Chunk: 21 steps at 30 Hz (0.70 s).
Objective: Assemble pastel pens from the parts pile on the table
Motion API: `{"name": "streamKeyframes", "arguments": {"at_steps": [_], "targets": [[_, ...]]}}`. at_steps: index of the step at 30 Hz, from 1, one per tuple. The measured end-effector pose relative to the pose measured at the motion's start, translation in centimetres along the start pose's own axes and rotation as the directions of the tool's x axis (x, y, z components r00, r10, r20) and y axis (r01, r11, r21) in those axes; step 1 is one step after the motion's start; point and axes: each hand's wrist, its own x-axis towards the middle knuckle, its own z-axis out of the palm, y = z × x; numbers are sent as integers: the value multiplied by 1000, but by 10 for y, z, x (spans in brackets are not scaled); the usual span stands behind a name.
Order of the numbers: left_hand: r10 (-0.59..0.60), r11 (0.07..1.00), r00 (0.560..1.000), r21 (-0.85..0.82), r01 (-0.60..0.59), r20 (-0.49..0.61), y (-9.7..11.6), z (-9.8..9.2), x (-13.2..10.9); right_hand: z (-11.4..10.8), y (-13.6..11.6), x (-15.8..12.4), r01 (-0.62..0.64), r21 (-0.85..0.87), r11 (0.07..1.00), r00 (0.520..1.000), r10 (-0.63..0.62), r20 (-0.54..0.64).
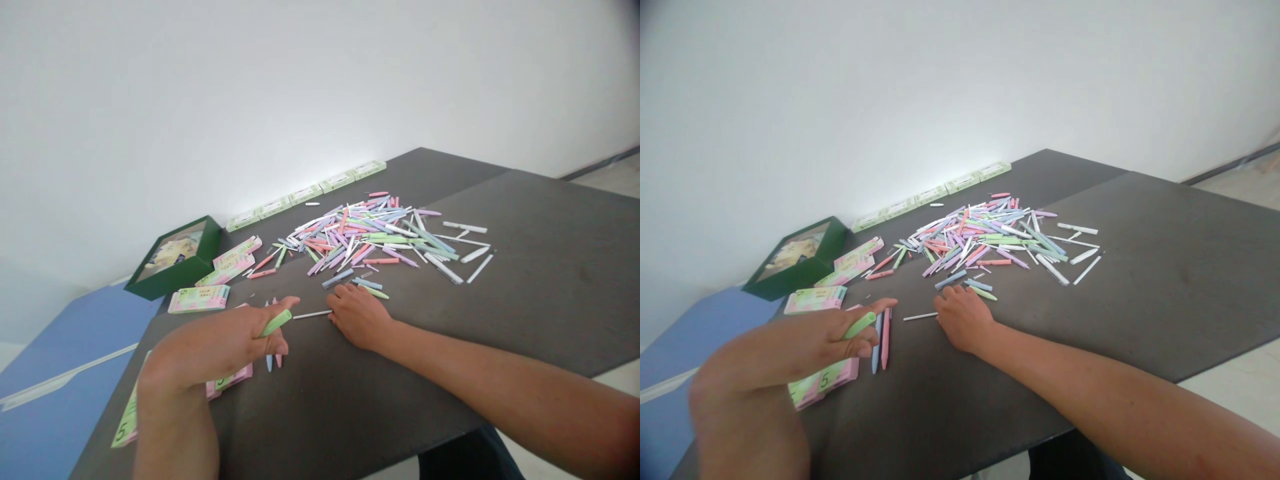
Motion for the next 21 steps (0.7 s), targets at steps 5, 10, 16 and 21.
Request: {"name": "streamKeyframes", "arguments": {"at_steps": [5, 10, 16, 21], "targets": [[-22, 999, 1000, -44, 22, 16, 2, 1, -1, -17, 14, -1, -44, 127, 991, 996, 54, -77], [-21, 998, 1000, -58, 21, 0, 0, 4, 3, -40, 19, -3, -50, 557, 829, 963, 188, -193], [93, 992, 991, -77, -101, -92, 10, 2, 11, -42, -37, -5, 231, 959, 162, 969, -123, -213], [102, 985, 965, -114, -133, -242, 18, 1, 3, -53, -62, 0, 398, 872, 285, 904, 42, -426]]}}
